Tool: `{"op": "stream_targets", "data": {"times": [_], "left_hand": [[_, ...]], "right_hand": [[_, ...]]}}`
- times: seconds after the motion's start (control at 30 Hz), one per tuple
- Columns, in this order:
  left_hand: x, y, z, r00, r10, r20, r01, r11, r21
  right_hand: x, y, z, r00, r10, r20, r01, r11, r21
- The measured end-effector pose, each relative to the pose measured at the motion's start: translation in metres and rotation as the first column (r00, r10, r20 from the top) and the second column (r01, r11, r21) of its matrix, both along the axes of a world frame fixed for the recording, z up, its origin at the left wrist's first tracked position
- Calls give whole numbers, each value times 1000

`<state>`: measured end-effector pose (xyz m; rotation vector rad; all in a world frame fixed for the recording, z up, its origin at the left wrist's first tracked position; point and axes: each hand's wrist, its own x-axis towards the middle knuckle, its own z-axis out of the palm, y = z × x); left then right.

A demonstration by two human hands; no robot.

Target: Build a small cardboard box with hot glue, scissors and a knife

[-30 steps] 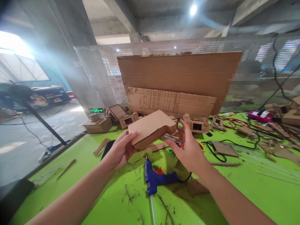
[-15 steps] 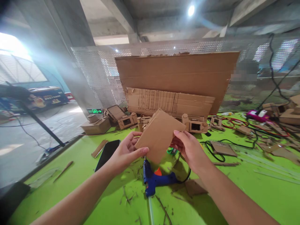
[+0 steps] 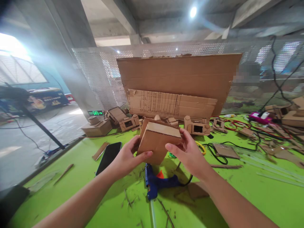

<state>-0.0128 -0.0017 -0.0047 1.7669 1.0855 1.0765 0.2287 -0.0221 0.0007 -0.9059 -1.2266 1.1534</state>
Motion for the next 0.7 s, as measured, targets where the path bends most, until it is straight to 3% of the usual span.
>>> {"op": "stream_targets", "data": {"times": [0.13, 0.23, 0.37, 0.43, 0.47, 0.5, 0.57, 0.6, 0.7], "left_hand": [[1, -1, 0, 1000, 17, 3, -17, 1000, -24], [1, -5, 5, 992, -63, 111, 73, 993, -91], [-2, -8, 12, 941, -81, 328, 175, 947, -268], [-4, -6, 15, 908, -3, 419, 173, 913, -368], [-4, -5, 17, 894, 42, 447, 166, 894, -416], [-4, -4, 18, 882, 88, 464, 156, 873, -463], [-3, -2, 23, 864, 165, 476, 146, 822, -550], [-3, -1, 25, 857, 194, 477, 145, 797, -586], [-1, -2, 29, 837, 239, 492, 153, 761, -630]], "right_hand": [[1, 4, -5, 999, -17, -35, 18, 999, 31], [3, 4, -8, 999, -50, -2, 50, 997, 54], [12, 4, -8, 989, 86, 121, -105, 981, 161], [20, 9, -7, 964, 35, 263, -90, 976, 200], [25, 14, -7, 923, -41, 382, -43, 977, 209], [30, 19, -9, 828, -154, 539, 22, 970, 244], [41, 31, -15, 423, -283, 861, 96, 958, 269], [46, 37, -20, 350, -272, 896, 110, 962, 249], [56, 47, -34, 281, -227, 932, 119, 972, 201]]}}
